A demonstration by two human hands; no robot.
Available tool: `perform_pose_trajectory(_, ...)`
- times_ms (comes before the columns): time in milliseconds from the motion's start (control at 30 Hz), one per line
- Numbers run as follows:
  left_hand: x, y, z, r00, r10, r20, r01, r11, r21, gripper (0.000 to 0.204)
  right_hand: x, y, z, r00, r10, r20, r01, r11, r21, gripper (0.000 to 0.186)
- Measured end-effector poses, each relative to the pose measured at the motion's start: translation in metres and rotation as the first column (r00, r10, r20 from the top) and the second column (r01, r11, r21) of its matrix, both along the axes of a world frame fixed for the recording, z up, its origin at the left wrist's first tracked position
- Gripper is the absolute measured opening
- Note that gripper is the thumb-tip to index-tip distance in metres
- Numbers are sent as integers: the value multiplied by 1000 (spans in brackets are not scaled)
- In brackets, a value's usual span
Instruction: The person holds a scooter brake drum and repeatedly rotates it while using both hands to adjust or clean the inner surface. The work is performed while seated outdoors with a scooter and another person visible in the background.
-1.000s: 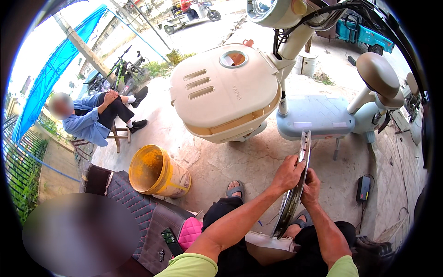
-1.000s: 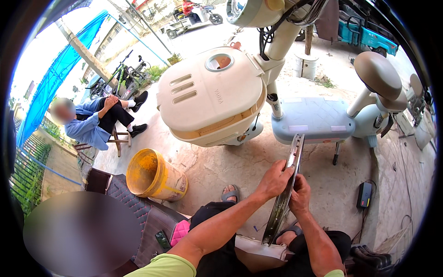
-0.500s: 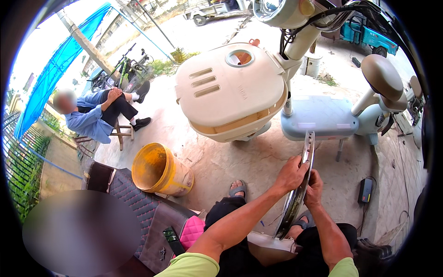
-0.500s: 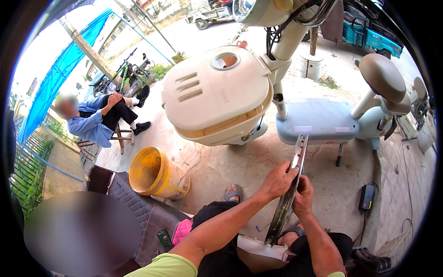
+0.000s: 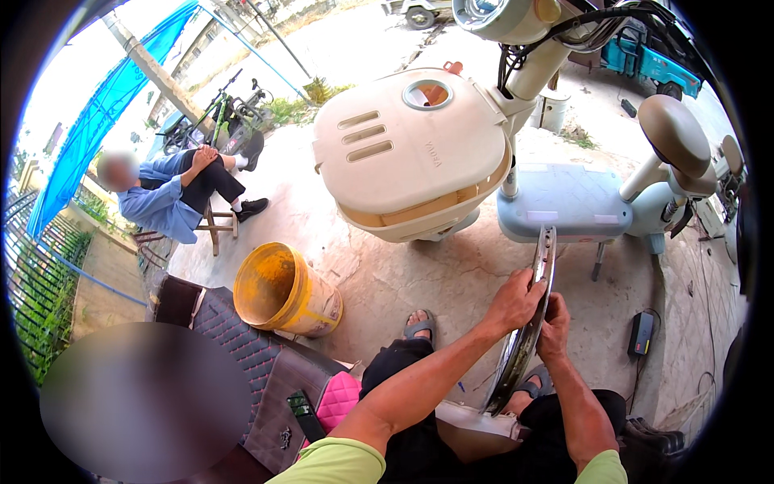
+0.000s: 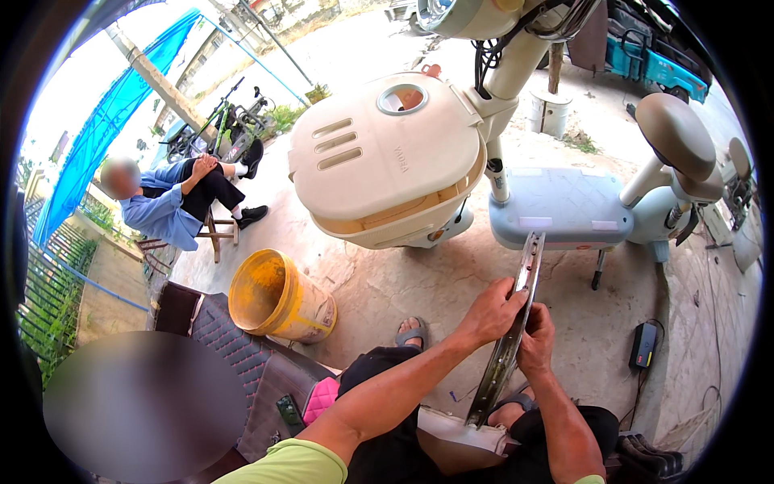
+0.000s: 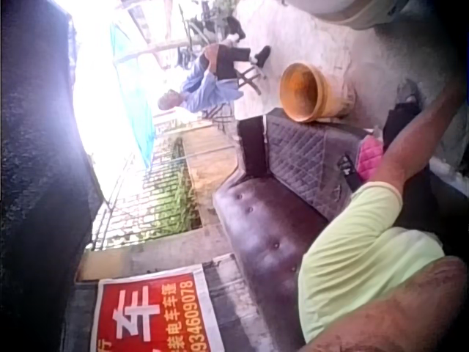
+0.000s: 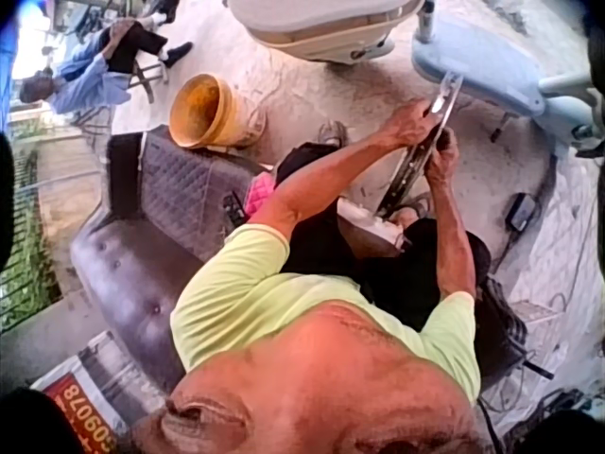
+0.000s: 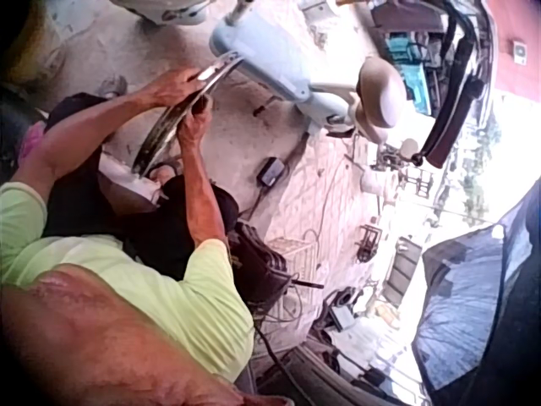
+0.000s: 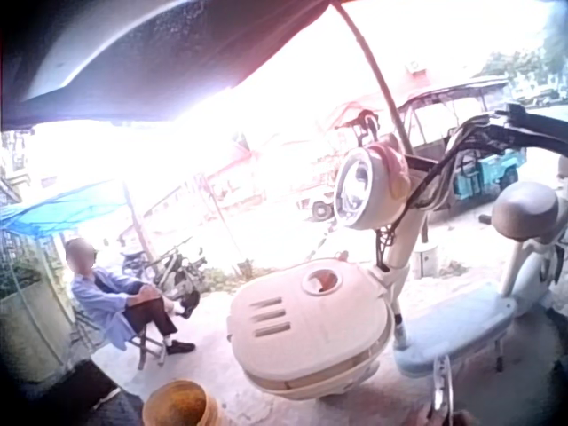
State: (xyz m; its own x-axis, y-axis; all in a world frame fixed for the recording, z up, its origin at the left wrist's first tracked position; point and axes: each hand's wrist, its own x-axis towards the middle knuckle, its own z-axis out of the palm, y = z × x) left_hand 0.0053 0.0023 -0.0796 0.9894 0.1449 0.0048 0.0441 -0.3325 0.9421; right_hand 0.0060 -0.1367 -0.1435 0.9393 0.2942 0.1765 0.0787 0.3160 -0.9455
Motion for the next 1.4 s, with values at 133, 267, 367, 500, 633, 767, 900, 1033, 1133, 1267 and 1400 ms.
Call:
perform_pose_trajectory(133,1,-3,-2,1000,-23,0,23,1000,-3,33,3,-7,-8,999,33,-15,-32,999,25,18)
perform_pose_trajectory(267,3,-2,-7,1000,1,25,-1,1000,9,33,1,-3,-2,996,2,-88,-4,1000,-23,20)
perform_pose_trajectory(367,2,-4,-5,999,8,39,-8,1000,1,33,0,-4,-2,996,-4,-86,3,1000,-14,20)
perform_pose_trajectory(500,-1,-6,-9,999,-4,48,6,998,-56,32,2,-12,-6,1000,-12,-23,10,996,-89,16)
perform_pose_trajectory(633,0,-3,-8,999,0,46,0,1000,1,29,1,2,-2,1000,4,-24,-4,1000,13,12)
perform_pose_trajectory(767,-2,-1,-3,1000,-24,5,24,1000,-15,31,-1,-1,-3,996,17,-84,-14,999,33,13)
perform_pose_trajectory(900,0,-2,-12,999,-3,33,3,1000,-20,31,2,-4,-7,1000,10,-3,-10,997,-76,16)
perform_pose_trajectory(1033,-1,-4,-15,999,6,47,-5,1000,-14,31,1,-4,1,998,24,-49,-25,999,-30,16)
perform_pose_trajectory(1133,-1,-6,-17,997,5,83,-3,1000,-17,30,1,-7,-3,998,24,-52,-25,999,-37,17)
perform_pose_trajectory(1267,-1,-3,-9,999,7,32,-6,999,-32,31,2,-9,-8,997,43,-58,-46,998,-45,23)
perform_pose_trajectory(1400,-2,-2,-3,1000,-5,14,4,1000,30,31,5,0,-3,1000,-4,-24,3,998,-59,20)
